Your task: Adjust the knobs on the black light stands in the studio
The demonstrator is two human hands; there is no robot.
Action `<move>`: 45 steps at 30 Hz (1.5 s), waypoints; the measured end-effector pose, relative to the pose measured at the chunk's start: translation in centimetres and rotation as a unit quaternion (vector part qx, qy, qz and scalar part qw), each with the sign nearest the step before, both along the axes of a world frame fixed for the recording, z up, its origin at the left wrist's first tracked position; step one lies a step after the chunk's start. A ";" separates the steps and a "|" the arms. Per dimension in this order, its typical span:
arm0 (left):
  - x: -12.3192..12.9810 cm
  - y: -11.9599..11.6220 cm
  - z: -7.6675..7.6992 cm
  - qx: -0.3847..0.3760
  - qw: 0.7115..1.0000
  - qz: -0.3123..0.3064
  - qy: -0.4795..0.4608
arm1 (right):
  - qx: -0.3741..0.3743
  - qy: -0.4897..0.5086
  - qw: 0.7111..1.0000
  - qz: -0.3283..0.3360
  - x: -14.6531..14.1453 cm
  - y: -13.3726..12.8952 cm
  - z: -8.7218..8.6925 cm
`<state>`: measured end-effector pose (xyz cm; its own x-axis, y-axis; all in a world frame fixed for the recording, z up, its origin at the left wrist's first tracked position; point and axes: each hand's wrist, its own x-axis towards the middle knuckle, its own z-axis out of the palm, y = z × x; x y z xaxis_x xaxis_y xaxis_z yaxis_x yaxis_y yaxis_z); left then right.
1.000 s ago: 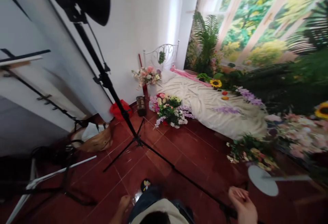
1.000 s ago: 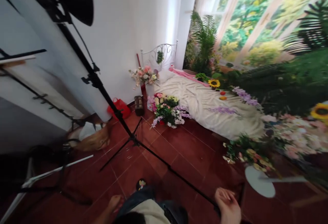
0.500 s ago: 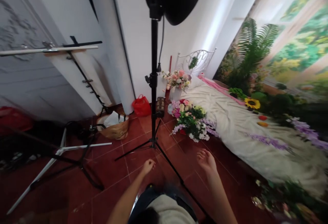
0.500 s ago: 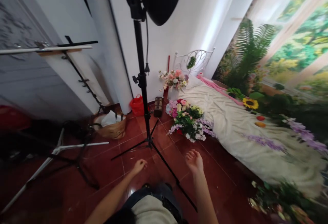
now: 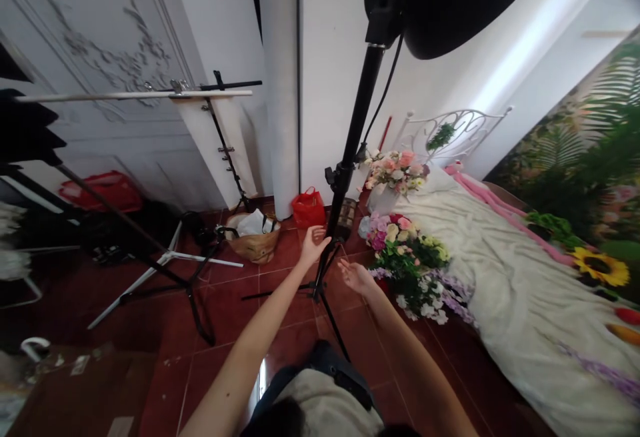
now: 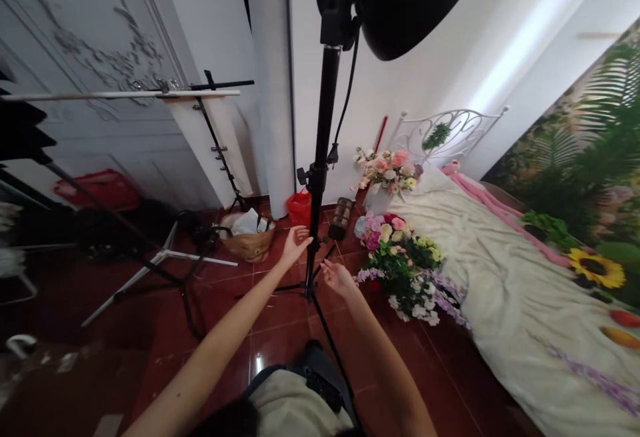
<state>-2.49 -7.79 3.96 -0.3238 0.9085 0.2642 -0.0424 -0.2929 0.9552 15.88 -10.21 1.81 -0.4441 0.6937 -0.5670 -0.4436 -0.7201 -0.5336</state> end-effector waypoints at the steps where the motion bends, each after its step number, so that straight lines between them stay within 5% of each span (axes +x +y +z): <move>1: 0.7 1.0 0.8 0.002 1.000 -0.022 0.008 | 0.021 -0.023 1.000 0.005 -0.4 1.8 0.4; 4: 2.4 3.1 1.6 -0.033 0.998 -0.057 0.020 | 0.098 -0.086 0.992 0.001 -1.2 6.3 1.2; 8: 3.8 4.5 0.9 -0.098 0.995 -0.009 0.012 | 0.123 -0.094 0.988 0.021 -1.5 9.0 0.7; 15: 4.6 5.6 0.0 -0.140 0.984 0.096 0.050 | 0.164 -0.067 0.979 0.101 -0.6 10.3 -1.1; 27: 4.9 6.7 -1.6 -0.138 0.983 0.114 0.047 | 0.287 -0.081 0.949 0.104 0.2 10.1 -2.2; 32: 5.2 6.9 -1.9 -0.150 0.980 0.127 0.032 | 0.341 -0.104 0.920 0.163 1.1 11.5 -1.6; 37: 5.4 6.7 -1.6 -0.149 0.980 0.131 0.032 | 0.422 -0.203 0.836 0.287 1.3 15.0 0.4; 45: 5.2 6.2 -0.6 -0.141 0.982 0.119 0.032 | 0.586 -0.394 0.596 0.382 -1.3 18.3 4.7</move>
<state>2.75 -1.57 3.37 -0.5269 0.8490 0.0399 0.0573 -0.0114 0.9983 14.56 8.09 6.49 -0.8000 0.5849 -0.1334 0.4965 0.5207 -0.6945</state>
